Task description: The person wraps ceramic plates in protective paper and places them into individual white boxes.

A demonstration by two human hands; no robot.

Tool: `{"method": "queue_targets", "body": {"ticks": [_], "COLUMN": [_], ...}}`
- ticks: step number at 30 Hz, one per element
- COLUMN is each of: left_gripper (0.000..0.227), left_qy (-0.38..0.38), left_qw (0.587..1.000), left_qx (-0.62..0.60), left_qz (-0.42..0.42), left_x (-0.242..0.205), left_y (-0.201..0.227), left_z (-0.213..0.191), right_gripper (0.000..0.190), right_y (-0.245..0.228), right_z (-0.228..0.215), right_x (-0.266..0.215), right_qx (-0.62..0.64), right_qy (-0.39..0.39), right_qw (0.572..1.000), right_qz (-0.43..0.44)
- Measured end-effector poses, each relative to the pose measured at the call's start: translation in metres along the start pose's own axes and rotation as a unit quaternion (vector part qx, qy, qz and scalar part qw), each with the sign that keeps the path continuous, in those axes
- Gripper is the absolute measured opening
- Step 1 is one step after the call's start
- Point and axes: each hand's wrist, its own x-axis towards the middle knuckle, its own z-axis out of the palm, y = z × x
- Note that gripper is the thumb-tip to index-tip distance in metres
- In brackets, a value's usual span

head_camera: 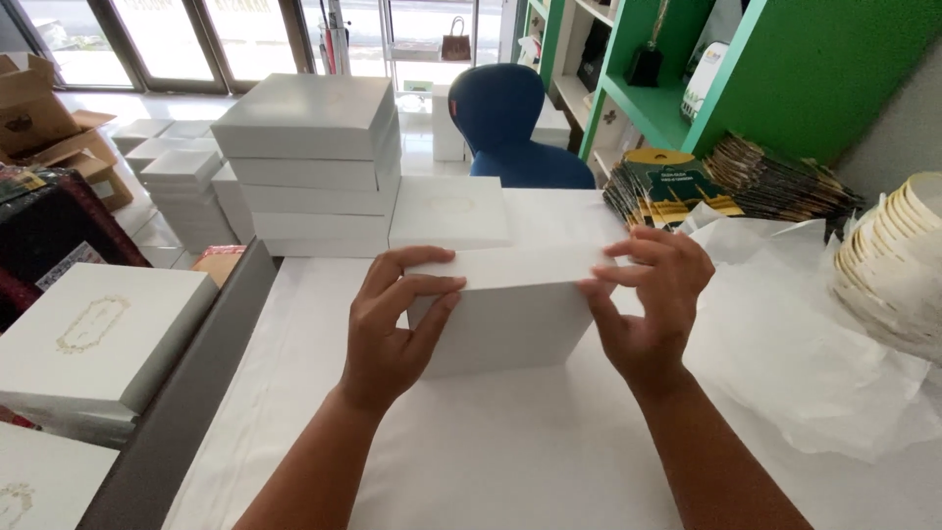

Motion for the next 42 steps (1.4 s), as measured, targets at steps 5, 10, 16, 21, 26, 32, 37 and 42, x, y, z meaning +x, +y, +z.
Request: {"method": "queue_targets", "body": {"ticks": [5,10,16,21,26,32,37,42], "left_gripper": [0.018,0.023,0.033,0.027,0.023,0.050,0.019,0.030], "left_qy": [-0.028,-0.091,-0.236,-0.329,-0.312,-0.065,-0.039,-0.358], "left_qw": [0.999,0.993,0.959,0.913,0.923,0.989,0.993,0.889], "left_qx": [-0.003,0.059,0.142,0.054,0.105,0.092,0.114,0.174], "left_qz": [-0.036,-0.046,0.062,0.234,0.200,0.092,-0.019,-0.227], "left_x": [0.009,0.012,-0.024,-0.096,-0.098,-0.059,-0.044,-0.068], "left_y": [0.010,0.035,0.067,0.077,0.078,0.015,-0.037,-0.065], "left_z": [-0.004,-0.022,-0.043,-0.046,-0.050,-0.045,-0.035,-0.032], "right_gripper": [0.020,0.059,0.079,0.050,0.054,0.034,0.067,0.030], "right_y": [-0.033,-0.060,-0.066,-0.113,-0.106,-0.030,0.015,0.042], "right_z": [-0.011,-0.040,-0.086,-0.110,-0.110,-0.050,0.045,0.138], "right_x": [0.015,0.004,-0.056,-0.003,-0.028,-0.023,0.044,0.050], "right_qx": [0.064,0.098,0.449,0.332,0.336,0.398,0.396,0.383], "right_qy": [-0.032,-0.087,-0.130,-0.175,-0.135,-0.063,-0.063,-0.055], "right_qw": [0.987,0.898,0.466,0.314,0.350,0.465,0.519,0.545], "right_qz": [0.143,0.421,0.751,0.872,0.864,0.789,0.755,0.744]}}
